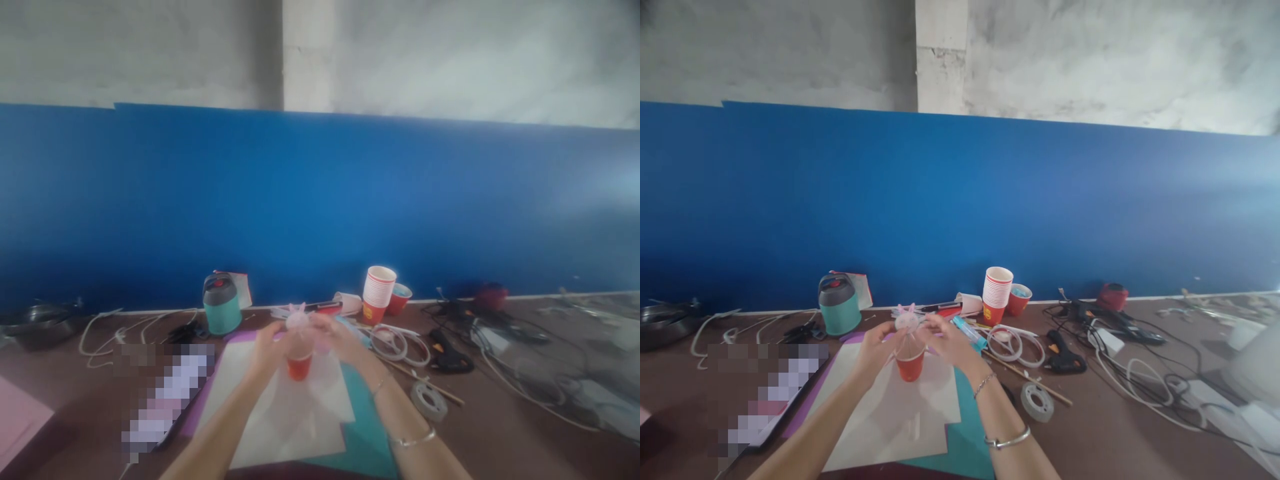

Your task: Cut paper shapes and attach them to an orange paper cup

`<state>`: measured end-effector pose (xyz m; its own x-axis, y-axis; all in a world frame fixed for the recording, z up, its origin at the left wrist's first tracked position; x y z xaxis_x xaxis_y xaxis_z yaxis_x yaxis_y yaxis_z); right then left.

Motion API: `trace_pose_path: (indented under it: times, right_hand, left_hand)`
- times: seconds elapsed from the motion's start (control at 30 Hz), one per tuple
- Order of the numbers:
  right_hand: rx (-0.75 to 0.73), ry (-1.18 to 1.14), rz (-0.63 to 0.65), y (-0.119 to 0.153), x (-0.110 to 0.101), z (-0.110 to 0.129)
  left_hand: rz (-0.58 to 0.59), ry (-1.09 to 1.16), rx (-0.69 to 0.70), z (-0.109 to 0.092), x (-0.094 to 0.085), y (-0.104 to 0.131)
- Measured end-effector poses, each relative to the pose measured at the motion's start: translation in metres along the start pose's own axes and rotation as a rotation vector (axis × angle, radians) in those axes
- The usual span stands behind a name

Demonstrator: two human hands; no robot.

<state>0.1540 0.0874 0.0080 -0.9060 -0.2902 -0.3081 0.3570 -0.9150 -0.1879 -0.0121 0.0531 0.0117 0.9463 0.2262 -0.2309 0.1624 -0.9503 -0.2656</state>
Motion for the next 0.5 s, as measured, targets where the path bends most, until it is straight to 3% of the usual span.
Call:
trace_pose_path:
  times: [0.23,0.5]
  right_hand:
    - [-0.083,0.09,-0.012,0.001,-0.005,0.012]
    - [-0.137,0.051,-0.147,0.006,0.007,0.027]
  left_hand:
    - [0.001,0.018,-0.004,0.0,0.002,0.0]
    - [0.007,0.01,0.026,0.001,0.003,-0.001]
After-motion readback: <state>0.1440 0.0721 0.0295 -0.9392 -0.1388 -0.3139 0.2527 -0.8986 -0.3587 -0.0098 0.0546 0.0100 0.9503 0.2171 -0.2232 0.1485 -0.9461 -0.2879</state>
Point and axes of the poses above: each hand's wrist, its own y-axis away from the middle knuckle, its own x-axis out of the palm, z = x × y, the point moved 6 cm from there along -y, towards the middle knuckle, and after that the axes turned 1 degree about y, right-handed, at the moved point
